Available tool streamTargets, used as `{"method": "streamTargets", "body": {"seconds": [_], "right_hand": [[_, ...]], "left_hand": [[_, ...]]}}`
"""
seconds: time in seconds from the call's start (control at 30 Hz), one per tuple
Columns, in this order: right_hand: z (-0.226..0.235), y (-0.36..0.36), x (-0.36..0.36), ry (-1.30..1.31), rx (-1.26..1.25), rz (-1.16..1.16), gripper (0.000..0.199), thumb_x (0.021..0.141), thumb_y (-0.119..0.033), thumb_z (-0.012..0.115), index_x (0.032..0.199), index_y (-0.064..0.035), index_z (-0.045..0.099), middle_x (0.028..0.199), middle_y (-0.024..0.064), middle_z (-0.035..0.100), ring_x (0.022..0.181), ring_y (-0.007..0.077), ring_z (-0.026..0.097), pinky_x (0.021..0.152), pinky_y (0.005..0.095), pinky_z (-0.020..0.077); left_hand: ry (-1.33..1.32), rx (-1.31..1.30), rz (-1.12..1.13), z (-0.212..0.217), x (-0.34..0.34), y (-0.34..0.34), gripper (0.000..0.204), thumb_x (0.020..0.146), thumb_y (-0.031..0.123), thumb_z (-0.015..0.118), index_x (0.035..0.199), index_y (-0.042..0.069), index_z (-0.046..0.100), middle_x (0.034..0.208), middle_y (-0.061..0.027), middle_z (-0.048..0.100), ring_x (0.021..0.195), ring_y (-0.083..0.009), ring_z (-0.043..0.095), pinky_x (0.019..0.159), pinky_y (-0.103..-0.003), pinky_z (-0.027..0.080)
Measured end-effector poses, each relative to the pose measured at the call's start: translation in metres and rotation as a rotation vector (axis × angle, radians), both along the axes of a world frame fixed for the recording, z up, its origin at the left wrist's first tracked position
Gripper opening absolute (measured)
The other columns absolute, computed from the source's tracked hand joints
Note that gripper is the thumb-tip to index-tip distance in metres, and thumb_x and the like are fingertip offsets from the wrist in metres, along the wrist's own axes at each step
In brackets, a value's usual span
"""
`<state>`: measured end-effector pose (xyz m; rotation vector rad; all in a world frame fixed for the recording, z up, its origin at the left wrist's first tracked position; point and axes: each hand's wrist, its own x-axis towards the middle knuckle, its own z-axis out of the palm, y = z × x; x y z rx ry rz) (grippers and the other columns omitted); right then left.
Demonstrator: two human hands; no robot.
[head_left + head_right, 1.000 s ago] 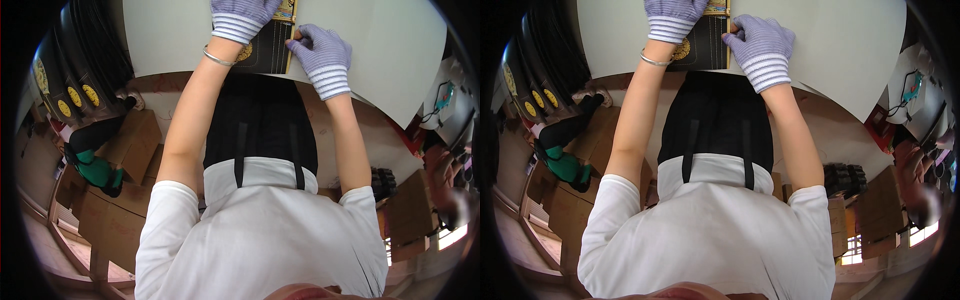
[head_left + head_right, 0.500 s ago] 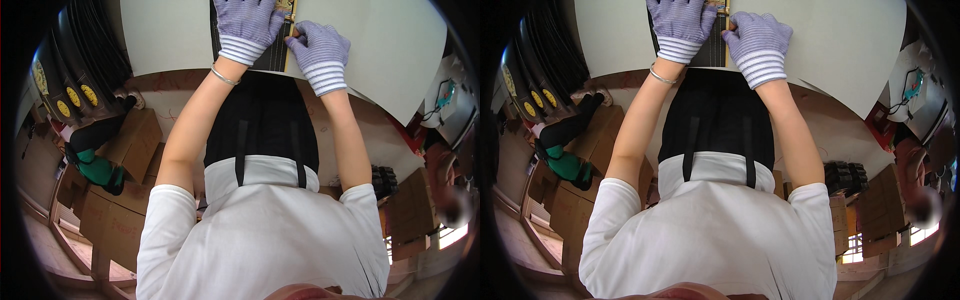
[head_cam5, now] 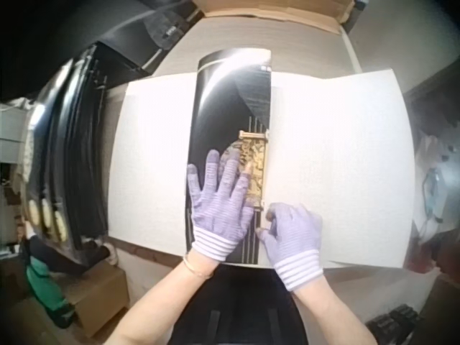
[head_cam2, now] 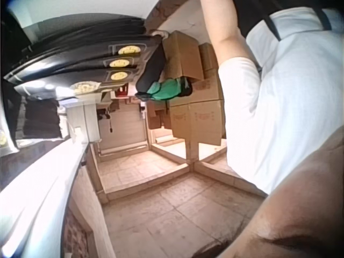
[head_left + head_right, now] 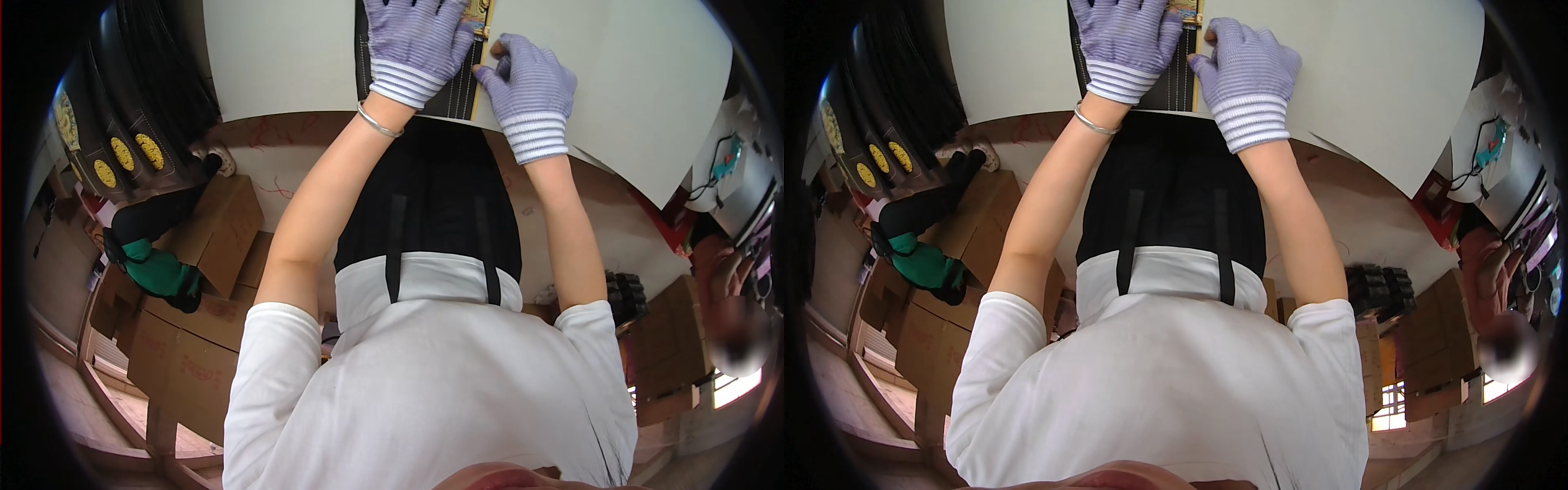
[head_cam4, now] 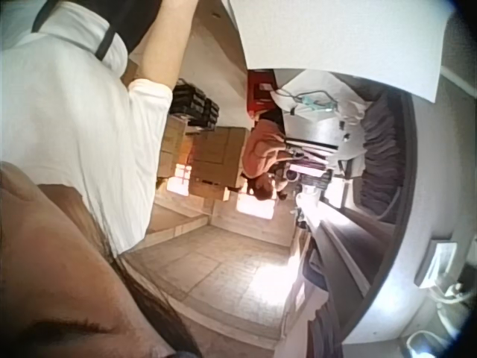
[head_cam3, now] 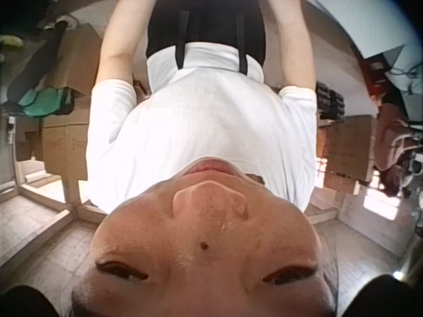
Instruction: Assembling and stacking large black gift boxes with gold decorative emblems in a manufacturing setting.
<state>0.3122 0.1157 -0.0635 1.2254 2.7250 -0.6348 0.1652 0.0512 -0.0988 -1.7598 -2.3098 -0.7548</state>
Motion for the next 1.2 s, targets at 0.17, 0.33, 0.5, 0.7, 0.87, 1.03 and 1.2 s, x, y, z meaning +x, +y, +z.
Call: {"method": "streamTargets", "body": {"seconds": [0.17, 0.33, 0.5, 0.7, 0.87, 1.03, 1.2], "right_hand": [[0.009, -0.008, -0.001, -0.088, 0.038, 0.066, 0.063, 0.061, -0.051, 0.084, 0.108, -0.0154, 0.062, 0.095, 0.0008, 0.063, 0.090, 0.0213, 0.060, 0.076, 0.0412, 0.0432], [0.013, -0.005, -0.004, -0.062, 0.081, 0.054, 0.064, 0.059, -0.047, 0.084, 0.110, -0.0161, 0.060, 0.096, 0.0002, 0.063, 0.089, 0.0219, 0.059, 0.078, 0.0410, 0.0430], [0.017, -0.005, -0.006, -0.087, -0.001, 0.014, 0.061, 0.057, -0.046, 0.085, 0.105, -0.0158, 0.062, 0.092, 0.0005, 0.062, 0.088, 0.0219, 0.059, 0.078, 0.0410, 0.0428], [0.022, 0.000, -0.008, -0.126, -0.100, -0.019, 0.060, 0.058, -0.044, 0.085, 0.103, -0.0124, 0.061, 0.090, 0.0003, 0.061, 0.088, 0.0219, 0.057, 0.083, 0.0418, 0.0400], [0.021, -0.001, -0.013, -0.100, -0.136, -0.007, 0.061, 0.055, -0.041, 0.087, 0.102, -0.0124, 0.061, 0.087, 0.0005, 0.061, 0.085, 0.0223, 0.057, 0.083, 0.0413, 0.0395], [0.025, 0.001, -0.015, -0.128, -0.148, -0.044, 0.059, 0.055, -0.040, 0.088, 0.099, -0.0125, 0.060, 0.082, -0.0004, 0.060, 0.084, 0.0223, 0.057, 0.082, 0.0409, 0.0406], [0.019, 0.001, -0.013, -0.120, -0.096, 0.008, 0.057, 0.057, -0.041, 0.087, 0.097, -0.0124, 0.059, 0.079, 0.0004, 0.059, 0.082, 0.0227, 0.058, 0.074, 0.0395, 0.0435]], "left_hand": [[0.023, -0.122, -0.060, 0.020, -0.004, -0.007, 0.044, 0.086, 0.029, 0.058, 0.124, 0.006, 0.061, 0.140, -0.0144, 0.050, 0.133, -0.0375, 0.041, 0.109, -0.062, 0.024], [-0.038, -0.369, -0.460, 0.023, -0.021, -0.029, 0.058, 0.086, 0.038, 0.059, 0.138, 0.014, 0.052, 0.149, -0.0072, 0.044, 0.140, -0.0287, 0.036, 0.114, -0.058, 0.019], [-0.047, -0.488, -0.687, 0.023, -0.051, -0.030, 0.062, 0.097, 0.051, 0.036, 0.149, 0.018, 0.037, 0.156, -0.0026, 0.035, 0.145, -0.0248, 0.029, 0.120, -0.051, 0.014], [0.061, -0.409, -0.783, 0.026, -0.104, 0.056, 0.066, 0.090, 0.042, 0.050, 0.149, 0.014, 0.037, 0.153, -0.0058, 0.037, 0.142, -0.0262, 0.034, 0.119, -0.052, 0.017], [0.154, -0.058, -0.613, 0.007, -0.198, 0.169, 0.055, 0.090, 0.029, 0.051, 0.138, 0.002, 0.048, 0.146, -0.0207, 0.044, 0.140, -0.0387, 0.035, 0.116, -0.059, 0.017], [0.038, -0.297, -0.421, 0.022, -0.230, 0.222, 0.060, 0.093, 0.030, 0.049, 0.145, 0.004, 0.037, 0.148, -0.0185, 0.042, 0.140, -0.0336, 0.036, 0.117, -0.055, 0.018], [0.327, 0.080, -0.236, -0.005, -0.222, 0.201, 0.059, 0.092, 0.030, 0.050, 0.144, 0.003, 0.039, 0.146, -0.0161, 0.045, 0.139, -0.0314, 0.038, 0.116, -0.055, 0.019]]}}
